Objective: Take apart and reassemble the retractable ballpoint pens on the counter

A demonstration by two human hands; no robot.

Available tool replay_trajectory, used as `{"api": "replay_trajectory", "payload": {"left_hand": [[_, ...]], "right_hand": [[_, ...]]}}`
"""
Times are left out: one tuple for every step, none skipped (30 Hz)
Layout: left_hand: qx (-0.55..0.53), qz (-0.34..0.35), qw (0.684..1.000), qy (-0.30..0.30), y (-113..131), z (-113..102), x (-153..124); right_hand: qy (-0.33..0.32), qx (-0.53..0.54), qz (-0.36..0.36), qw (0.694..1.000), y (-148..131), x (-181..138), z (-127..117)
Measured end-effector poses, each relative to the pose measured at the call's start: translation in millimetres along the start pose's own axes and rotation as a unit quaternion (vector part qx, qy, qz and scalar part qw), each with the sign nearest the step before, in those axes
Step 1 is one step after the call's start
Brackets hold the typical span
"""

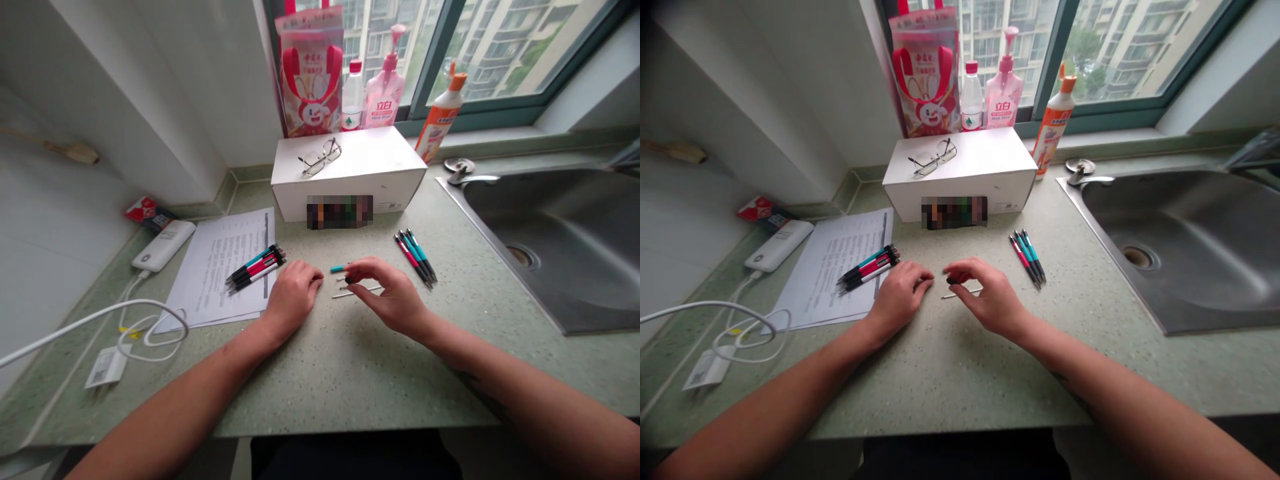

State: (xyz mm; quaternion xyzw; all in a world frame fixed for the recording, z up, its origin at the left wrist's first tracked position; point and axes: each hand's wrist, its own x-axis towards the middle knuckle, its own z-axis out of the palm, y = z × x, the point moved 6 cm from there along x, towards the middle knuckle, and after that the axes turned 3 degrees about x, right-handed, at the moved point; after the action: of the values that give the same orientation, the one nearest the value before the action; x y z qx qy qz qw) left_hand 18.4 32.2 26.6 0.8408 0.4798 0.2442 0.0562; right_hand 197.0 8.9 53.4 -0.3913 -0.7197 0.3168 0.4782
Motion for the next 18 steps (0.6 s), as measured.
{"api": "replay_trajectory", "payload": {"left_hand": [[-0.008,0.0,1.0,0.004,0.1,-1.2,0.5],[-0.025,-0.003,1.0,0.011,0.7,-2.8,1.0],[-0.053,-0.007,0.998,0.017,1.7,-4.4,1.4],[-0.093,-0.015,0.995,0.021,2.8,-5.6,1.7],[-0.14,-0.029,0.989,0.024,3.4,-6.3,1.6],[-0.186,-0.044,0.981,0.028,4.0,-6.6,1.3],[-0.227,-0.056,0.972,0.029,4.9,-6.4,0.6],[-0.26,-0.063,0.963,0.032,5.9,-6.0,-0.2],[-0.284,-0.068,0.956,0.033,7.1,-5.5,-1.1],[-0.3,-0.069,0.951,0.032,8.3,-4.9,-2.1],[-0.309,-0.069,0.948,0.03,9.5,-4.3,-3.0],[-0.315,-0.067,0.947,0.025,10.7,-3.6,-3.7],[-0.318,-0.064,0.946,0.02,11.9,-2.9,-4.2],[-0.319,-0.061,0.946,0.015,12.9,-2.3,-4.6],[-0.321,-0.059,0.945,0.013,13.6,-2.0,-4.8],[-0.322,-0.058,0.945,0.011,14.1,-1.8,-5.0],[-0.324,-0.059,0.944,0.011,14.2,-1.7,-5.1],[-0.327,-0.06,0.943,0.012,14.3,-1.6,-5.3]], "right_hand": [[0.004,0.0,0.003,1.0,1.9,-1.1,-1.3],[0.008,0.0,0.005,1.0,3.3,-1.9,-2.4],[0.012,0.001,0.005,1.0,4.4,-2.4,-3.1],[0.013,0.0,0.005,1.0,5.1,-2.5,-3.5],[0.012,-0.005,0.002,1.0,5.5,-2.4,-3.1],[0.008,-0.014,-0.002,1.0,5.6,-2.4,-2.2],[0.002,-0.026,-0.008,1.0,5.5,-2.5,-0.6],[-0.006,-0.037,-0.014,0.999,5.4,-2.8,1.5],[-0.014,-0.047,-0.021,0.999,5.2,-3.4,3.8],[-0.02,-0.054,-0.029,0.998,4.8,-4.2,5.9],[-0.023,-0.058,-0.037,0.997,4.2,-5.0,7.7],[-0.023,-0.061,-0.044,0.997,3.5,-5.8,8.9],[-0.021,-0.061,-0.051,0.997,2.8,-6.6,9.8],[-0.017,-0.06,-0.056,0.996,2.0,-7.2,10.3],[-0.013,-0.058,-0.059,0.996,1.3,-7.6,10.6],[-0.01,-0.056,-0.061,0.997,0.6,-7.8,10.7],[-0.006,-0.053,-0.063,0.997,0.0,-7.9,10.7],[-0.004,-0.05,-0.064,0.997,-0.5,-7.9,10.7]]}}
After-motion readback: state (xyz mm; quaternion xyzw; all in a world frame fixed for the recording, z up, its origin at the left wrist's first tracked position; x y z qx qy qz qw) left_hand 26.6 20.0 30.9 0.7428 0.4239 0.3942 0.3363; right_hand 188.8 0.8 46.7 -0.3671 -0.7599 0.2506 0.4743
